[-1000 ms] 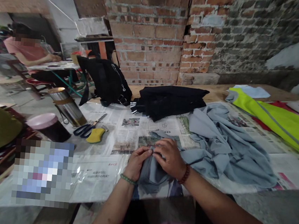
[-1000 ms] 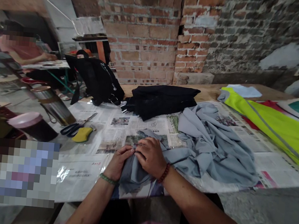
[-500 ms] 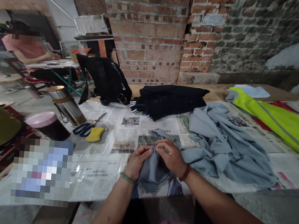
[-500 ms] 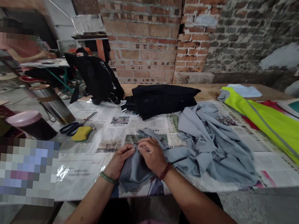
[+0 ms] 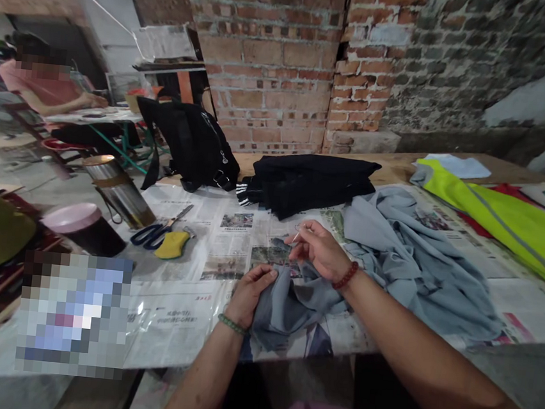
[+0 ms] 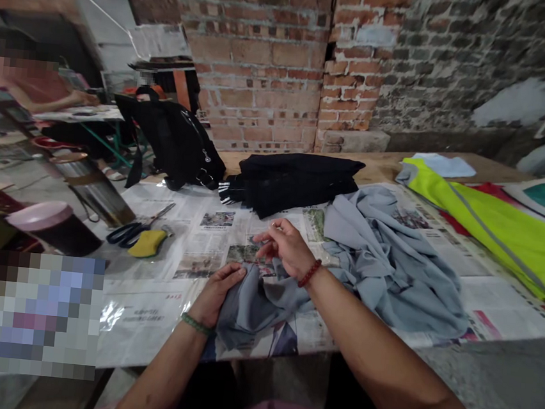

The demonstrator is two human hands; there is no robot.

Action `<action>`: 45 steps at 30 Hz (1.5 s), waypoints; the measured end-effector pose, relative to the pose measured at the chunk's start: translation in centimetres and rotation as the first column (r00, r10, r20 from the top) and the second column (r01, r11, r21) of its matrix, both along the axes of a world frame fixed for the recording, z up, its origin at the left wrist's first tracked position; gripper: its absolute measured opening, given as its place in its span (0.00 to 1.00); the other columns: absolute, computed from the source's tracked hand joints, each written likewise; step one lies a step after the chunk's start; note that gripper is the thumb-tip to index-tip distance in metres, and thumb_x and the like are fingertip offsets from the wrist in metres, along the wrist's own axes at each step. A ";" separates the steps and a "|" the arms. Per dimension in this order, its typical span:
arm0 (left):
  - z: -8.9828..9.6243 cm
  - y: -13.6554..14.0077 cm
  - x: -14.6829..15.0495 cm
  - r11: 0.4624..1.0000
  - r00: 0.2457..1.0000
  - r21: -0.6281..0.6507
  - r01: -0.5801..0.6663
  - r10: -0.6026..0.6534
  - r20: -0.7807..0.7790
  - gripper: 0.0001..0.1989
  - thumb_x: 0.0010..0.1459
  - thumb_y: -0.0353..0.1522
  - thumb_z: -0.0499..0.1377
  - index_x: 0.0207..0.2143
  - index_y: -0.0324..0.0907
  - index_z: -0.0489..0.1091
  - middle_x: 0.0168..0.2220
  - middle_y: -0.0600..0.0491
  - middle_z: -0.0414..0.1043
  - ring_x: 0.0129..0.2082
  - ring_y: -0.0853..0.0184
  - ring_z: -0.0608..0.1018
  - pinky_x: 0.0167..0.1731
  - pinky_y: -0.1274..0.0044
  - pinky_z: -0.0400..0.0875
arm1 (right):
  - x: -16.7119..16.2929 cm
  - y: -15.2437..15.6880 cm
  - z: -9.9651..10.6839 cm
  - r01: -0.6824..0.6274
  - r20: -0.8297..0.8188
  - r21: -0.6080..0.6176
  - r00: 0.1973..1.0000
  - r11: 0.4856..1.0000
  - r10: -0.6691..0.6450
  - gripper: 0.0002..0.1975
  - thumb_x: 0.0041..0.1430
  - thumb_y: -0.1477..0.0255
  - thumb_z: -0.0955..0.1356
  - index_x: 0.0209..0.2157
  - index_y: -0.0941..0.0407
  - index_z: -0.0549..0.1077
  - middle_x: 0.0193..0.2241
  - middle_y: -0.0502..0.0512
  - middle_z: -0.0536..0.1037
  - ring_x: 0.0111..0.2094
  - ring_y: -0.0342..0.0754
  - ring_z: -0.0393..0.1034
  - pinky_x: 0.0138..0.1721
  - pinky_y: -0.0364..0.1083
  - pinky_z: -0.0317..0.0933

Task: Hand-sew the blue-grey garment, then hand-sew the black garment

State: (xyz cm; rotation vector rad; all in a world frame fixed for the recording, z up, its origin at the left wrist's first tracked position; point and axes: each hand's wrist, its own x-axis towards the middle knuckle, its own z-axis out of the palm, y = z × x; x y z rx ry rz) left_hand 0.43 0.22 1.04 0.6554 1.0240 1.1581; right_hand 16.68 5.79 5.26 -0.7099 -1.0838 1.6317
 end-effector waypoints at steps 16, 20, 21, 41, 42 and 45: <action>0.0 0.1 0.0 0.998 0.998 -0.034 -0.046 0.047 0.031 0.13 0.34 0.31 0.68 0.24 0.40 0.69 0.19 0.60 0.72 0.18 0.75 0.72 0.20 0.84 0.64 | 1.4 6.6 4.9 -0.013 -0.031 -0.243 1.000 0.970 0.006 0.08 0.58 0.80 0.59 0.27 0.58 0.62 0.21 0.52 0.75 0.24 0.45 0.73 0.23 0.43 0.65; 0.1 0.0 0.0 0.998 0.997 -0.037 -0.059 0.060 0.043 0.13 0.34 0.30 0.68 0.25 0.40 0.69 0.19 0.60 0.71 0.18 0.74 0.72 0.20 0.84 0.65 | 1.0 6.7 4.8 -0.013 -0.004 -0.237 1.000 0.971 0.012 0.08 0.57 0.81 0.59 0.27 0.58 0.61 0.20 0.52 0.75 0.23 0.45 0.72 0.21 0.42 0.64; 0.1 0.0 0.0 0.997 0.997 -0.036 -0.062 0.063 0.047 0.13 0.34 0.30 0.68 0.25 0.40 0.69 0.19 0.59 0.72 0.18 0.74 0.72 0.20 0.84 0.65 | 0.9 6.7 4.6 -0.008 0.004 -0.239 1.000 0.971 0.009 0.07 0.57 0.82 0.59 0.27 0.58 0.61 0.20 0.52 0.75 0.22 0.45 0.72 0.20 0.42 0.63; 0.7 -1.2 0.9 0.914 0.885 0.320 0.250 -0.082 -0.458 0.16 0.43 0.30 0.63 0.38 0.43 0.74 0.37 0.52 0.73 0.36 0.66 0.72 0.35 0.80 0.64 | 5.5 -4.0 -3.4 0.102 -0.246 -0.208 0.957 0.973 -0.153 0.04 0.52 0.71 0.65 0.28 0.54 0.64 0.20 0.45 0.64 0.17 0.39 0.58 0.21 0.42 0.56; 0.8 -1.4 0.9 0.906 0.870 0.326 0.270 -0.085 -0.486 0.17 0.41 0.30 0.64 0.38 0.44 0.74 0.37 0.52 0.73 0.38 0.64 0.72 0.37 0.79 0.64 | 6.4 -5.0 -3.7 0.122 -0.242 -0.207 0.955 0.971 -0.172 0.03 0.52 0.70 0.64 0.29 0.53 0.64 0.19 0.45 0.62 0.17 0.39 0.57 0.21 0.42 0.55; 1.0 -1.7 1.0 0.881 0.816 0.338 0.332 -0.088 -0.571 0.18 0.39 0.29 0.65 0.37 0.46 0.75 0.36 0.51 0.74 0.38 0.61 0.72 0.40 0.75 0.64 | 8.9 -7.8 -4.7 0.168 -0.251 -0.230 0.942 0.959 -0.225 0.03 0.53 0.69 0.64 0.29 0.52 0.63 0.19 0.45 0.60 0.16 0.39 0.53 0.20 0.42 0.53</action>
